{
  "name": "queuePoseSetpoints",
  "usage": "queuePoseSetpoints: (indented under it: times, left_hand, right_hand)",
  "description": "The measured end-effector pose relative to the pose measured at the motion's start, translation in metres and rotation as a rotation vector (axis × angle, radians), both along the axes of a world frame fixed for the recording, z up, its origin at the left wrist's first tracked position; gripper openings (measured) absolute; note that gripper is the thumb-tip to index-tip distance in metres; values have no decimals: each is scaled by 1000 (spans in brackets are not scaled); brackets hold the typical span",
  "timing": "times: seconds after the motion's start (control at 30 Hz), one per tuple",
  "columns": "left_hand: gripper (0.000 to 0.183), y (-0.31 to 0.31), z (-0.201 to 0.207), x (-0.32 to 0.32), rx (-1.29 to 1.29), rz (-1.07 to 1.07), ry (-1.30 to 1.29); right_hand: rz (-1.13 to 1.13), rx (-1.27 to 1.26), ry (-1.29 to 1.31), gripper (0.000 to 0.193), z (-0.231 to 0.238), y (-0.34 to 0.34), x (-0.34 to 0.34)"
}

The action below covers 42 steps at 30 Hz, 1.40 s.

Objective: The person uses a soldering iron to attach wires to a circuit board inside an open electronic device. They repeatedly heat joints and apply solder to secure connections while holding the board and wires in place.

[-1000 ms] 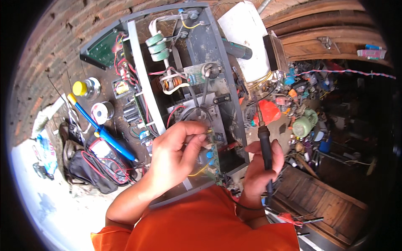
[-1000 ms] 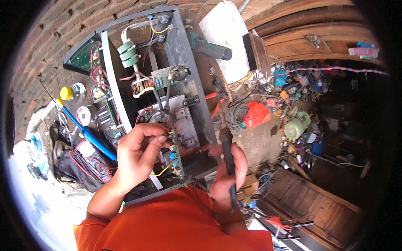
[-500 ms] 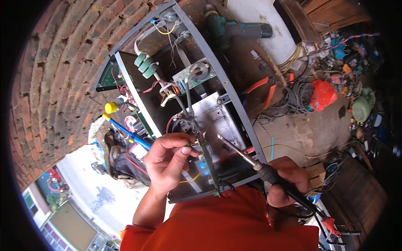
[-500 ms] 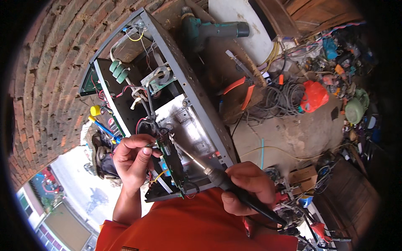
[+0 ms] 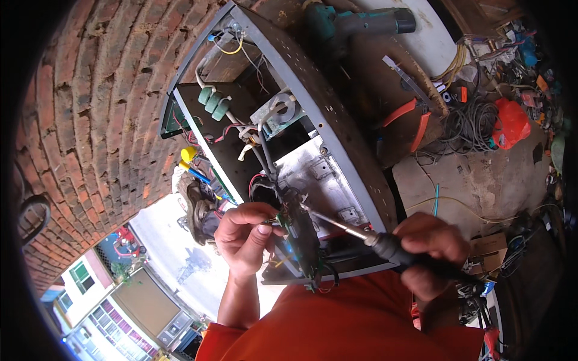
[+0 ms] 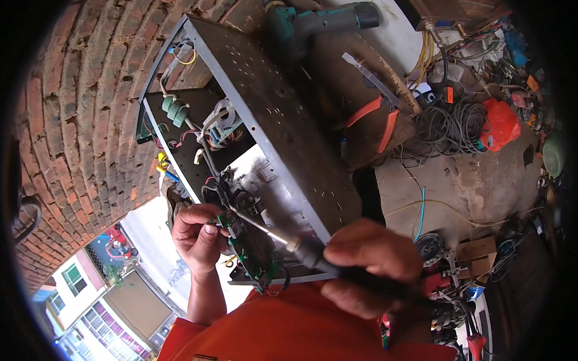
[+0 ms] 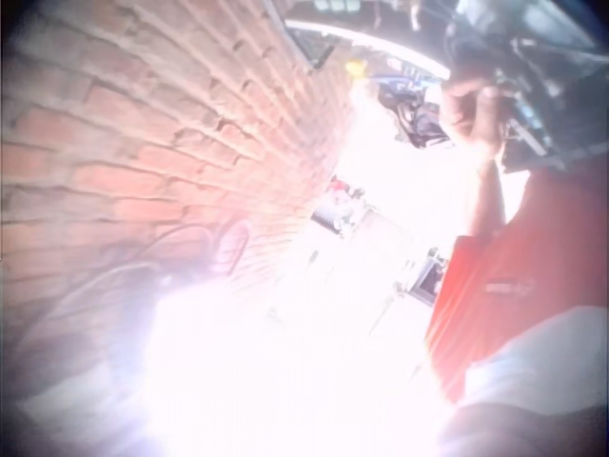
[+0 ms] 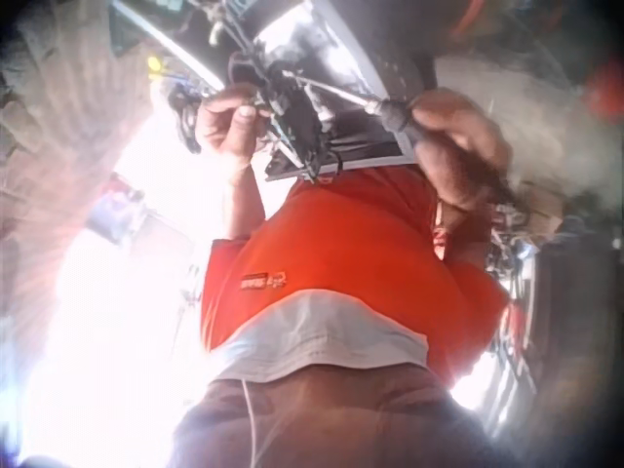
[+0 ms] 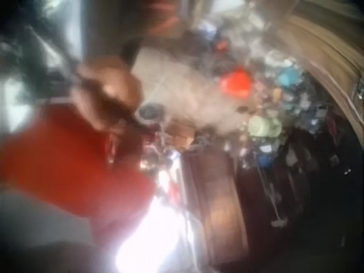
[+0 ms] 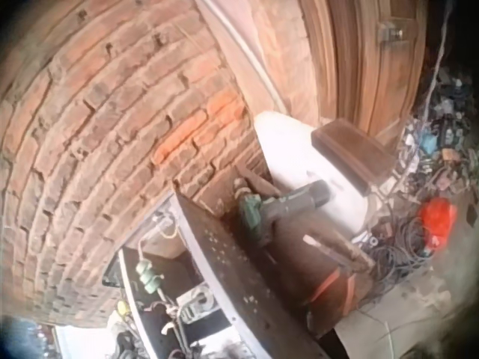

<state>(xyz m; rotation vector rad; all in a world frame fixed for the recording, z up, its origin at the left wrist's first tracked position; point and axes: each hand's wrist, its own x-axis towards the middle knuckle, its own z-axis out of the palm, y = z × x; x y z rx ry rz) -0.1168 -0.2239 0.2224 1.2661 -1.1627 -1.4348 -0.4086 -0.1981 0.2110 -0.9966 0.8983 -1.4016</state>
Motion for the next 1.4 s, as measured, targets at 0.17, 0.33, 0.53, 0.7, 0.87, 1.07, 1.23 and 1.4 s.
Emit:
queuePoseSetpoints:
  times: [0.17, 0.33, 0.53, 0.7, 0.87, 1.07, 1.23, 1.4]
  left_hand:
    - [13, 1, 0, 0, -17, 5, -12]
    - [15, 1, -1, -2, -23, 12, -28]
    - [15, 3, 1, -2, -11, 31, -25]
    - [14, 0, 2, -2, 18, 33, -4]
    - [12, 4, 1, 2, 52, 59, 15]
    - [9, -1, 0, -2, 38, 48, 13]
    - [11, 10, 3, -3, 33, 113, -44]
    - [10, 0, -2, -9, 5, 60, 2]
  right_hand:
    - [85, 178, -299, 26, -25, -22, -14]
    - [211, 256, -339, 35, -13, -44, -12]
    - [202, 89, -200, 28, -39, -94, -12]
    - [248, -225, 66, 24, -27, -131, -19]
    - [130, -815, 732, 31, 16, -136, -46]
    - [151, -842, 1613, 35, 95, -102, -105]
    - [220, -126, 2246, 32, 114, -50, -184]
    - [250, 831, 1337, 17, 49, 13, -275]
